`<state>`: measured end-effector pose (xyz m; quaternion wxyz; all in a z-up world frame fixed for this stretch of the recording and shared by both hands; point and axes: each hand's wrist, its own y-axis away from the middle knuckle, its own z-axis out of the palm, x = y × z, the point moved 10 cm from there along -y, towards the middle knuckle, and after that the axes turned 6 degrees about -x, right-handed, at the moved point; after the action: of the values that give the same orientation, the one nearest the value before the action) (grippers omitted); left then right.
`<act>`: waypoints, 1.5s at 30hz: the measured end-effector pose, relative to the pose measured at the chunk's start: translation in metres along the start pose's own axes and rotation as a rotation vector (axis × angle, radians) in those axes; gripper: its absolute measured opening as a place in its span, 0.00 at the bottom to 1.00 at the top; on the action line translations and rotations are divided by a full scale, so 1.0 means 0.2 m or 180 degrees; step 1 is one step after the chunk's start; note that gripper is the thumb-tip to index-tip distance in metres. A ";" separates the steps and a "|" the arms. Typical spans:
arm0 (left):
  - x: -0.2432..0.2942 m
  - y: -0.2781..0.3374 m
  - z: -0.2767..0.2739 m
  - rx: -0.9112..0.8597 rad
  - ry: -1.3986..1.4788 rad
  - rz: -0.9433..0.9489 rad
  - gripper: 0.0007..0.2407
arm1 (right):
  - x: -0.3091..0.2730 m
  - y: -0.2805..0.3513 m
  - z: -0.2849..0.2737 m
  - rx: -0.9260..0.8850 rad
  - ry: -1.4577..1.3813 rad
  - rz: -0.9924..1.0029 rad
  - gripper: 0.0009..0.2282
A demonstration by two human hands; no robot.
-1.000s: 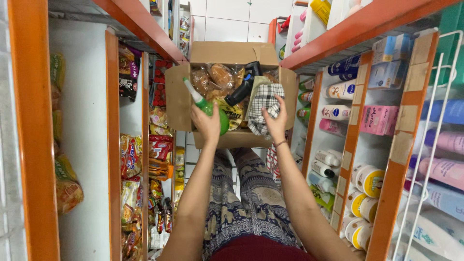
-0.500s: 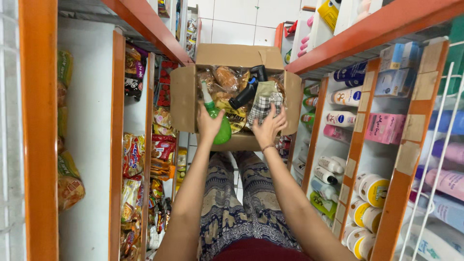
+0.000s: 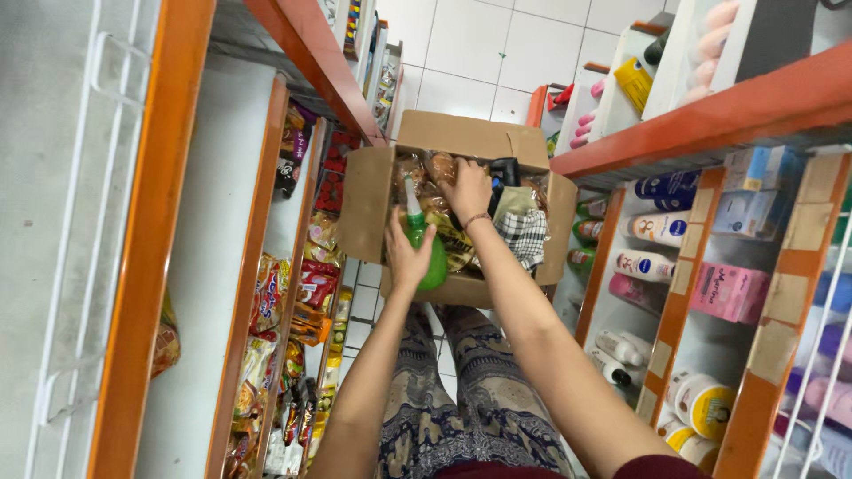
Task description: The person takes various packaged bread items from a box, scans each one with a handheld scanner, and places them onto a grocery shelf.
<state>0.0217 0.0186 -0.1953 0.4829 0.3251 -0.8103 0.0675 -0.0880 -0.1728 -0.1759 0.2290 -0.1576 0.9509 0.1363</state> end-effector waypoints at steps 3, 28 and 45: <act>-0.01 0.00 -0.01 -0.0066 0.0044 -0.0115 0.36 | 0.03 0.01 0.02 0.0090 -0.0489 0.0012 0.12; 0.56 -0.24 -0.20 -0.0313 0.3256 -0.0180 0.28 | -0.52 0.58 -0.82 0.0818 -0.1714 -0.1875 0.07; 0.91 0.30 -0.99 0.1049 0.2217 0.0508 0.06 | -0.71 0.52 -0.87 -0.1405 -0.5481 -0.0939 0.22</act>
<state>0.0741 0.0651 0.0721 0.6636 0.2919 -0.5989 0.3403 -0.0740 -0.1026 0.0595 0.8417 -0.1618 0.3724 0.3558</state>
